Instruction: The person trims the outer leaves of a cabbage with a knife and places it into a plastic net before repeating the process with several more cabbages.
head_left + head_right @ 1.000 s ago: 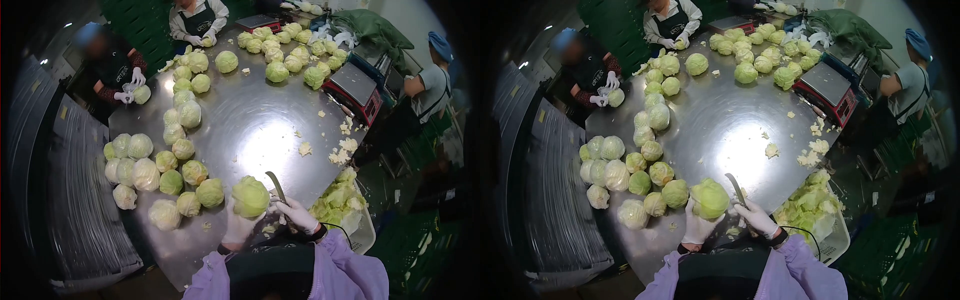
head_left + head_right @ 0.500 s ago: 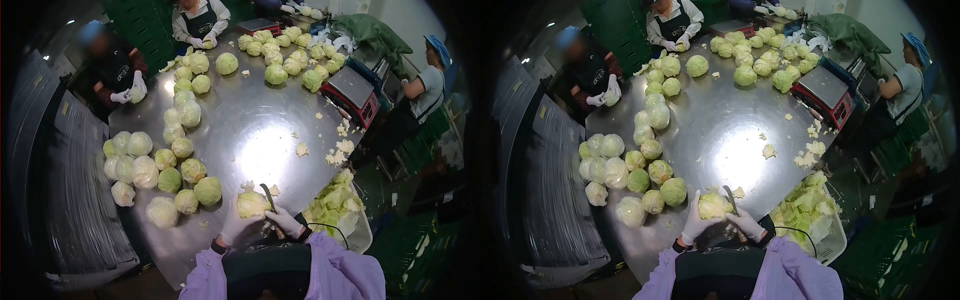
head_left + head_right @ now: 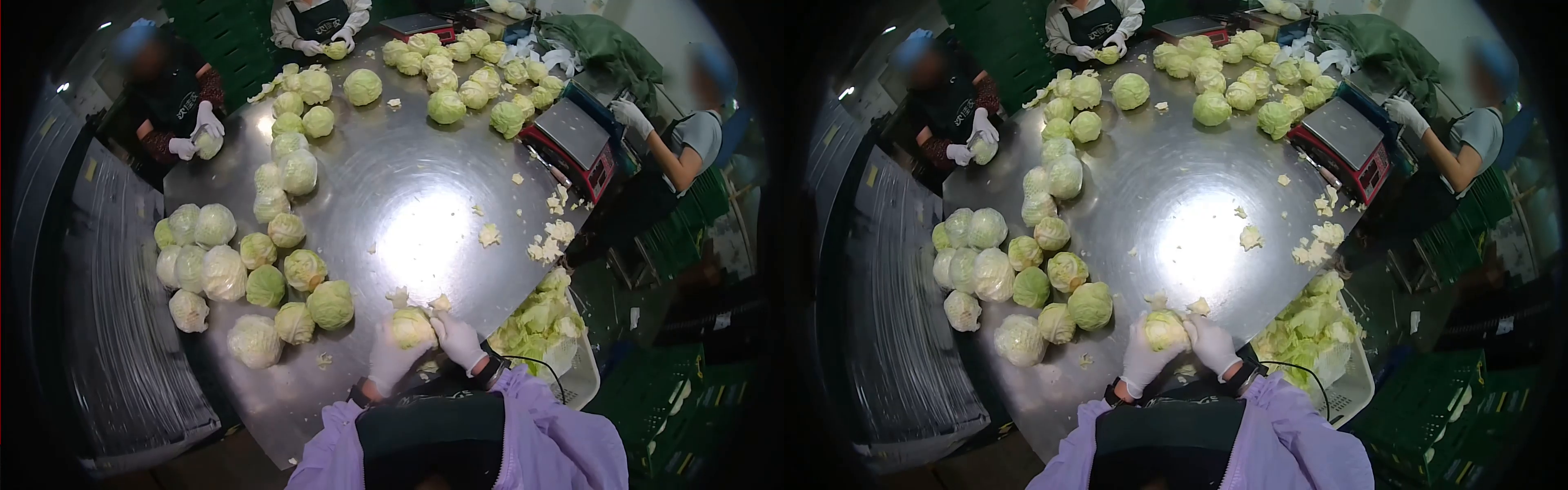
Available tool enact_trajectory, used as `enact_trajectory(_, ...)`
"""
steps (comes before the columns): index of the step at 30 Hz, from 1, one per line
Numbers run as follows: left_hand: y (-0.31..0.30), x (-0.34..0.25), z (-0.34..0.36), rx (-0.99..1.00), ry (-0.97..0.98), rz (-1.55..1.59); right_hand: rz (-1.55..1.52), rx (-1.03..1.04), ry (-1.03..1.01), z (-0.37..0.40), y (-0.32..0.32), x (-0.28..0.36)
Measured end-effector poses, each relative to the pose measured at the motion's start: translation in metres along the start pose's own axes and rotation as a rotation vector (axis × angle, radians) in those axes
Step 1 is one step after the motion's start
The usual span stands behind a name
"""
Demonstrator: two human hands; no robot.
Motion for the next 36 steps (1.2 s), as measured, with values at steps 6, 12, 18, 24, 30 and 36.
enact_trajectory(6, -0.019, 0.012, 0.003, 0.257, 0.183, 0.115, -0.714, 0.124, 0.484, 0.004, 0.058, -0.116)
enact_trajectory(12, -0.033, 0.050, 0.024, 0.203, 0.021, 0.491, -0.669, 0.360, 0.489, 0.019, 0.019, -0.063)
enact_trajectory(18, -0.010, 0.019, 0.018, 0.044, 0.121, -0.097, 0.025, 0.063, -0.195, 0.006, -0.029, 0.037)
enact_trajectory(24, -0.007, 0.015, 0.006, 0.253, -0.052, -0.109, 0.152, 0.157, -0.226, -0.008, -0.001, 0.050)
enact_trajectory(30, -0.018, 0.011, 0.009, 0.310, 0.312, -0.128, -0.260, 0.213, 0.017, -0.042, -0.011, -0.005)
enact_trajectory(36, -0.047, 0.040, 0.029, 0.289, 0.315, -0.155, -0.451, 0.215, 0.140, -0.036, -0.036, -0.001)
Point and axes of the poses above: each hand's wrist, its own z-axis away from the middle knuckle, its own y-axis out of the palm, x = y × z, the point moved 7 cm from there along -z, towards the middle knuckle, and after that the axes turned 1 degree about -x, right-handed, at the moved point
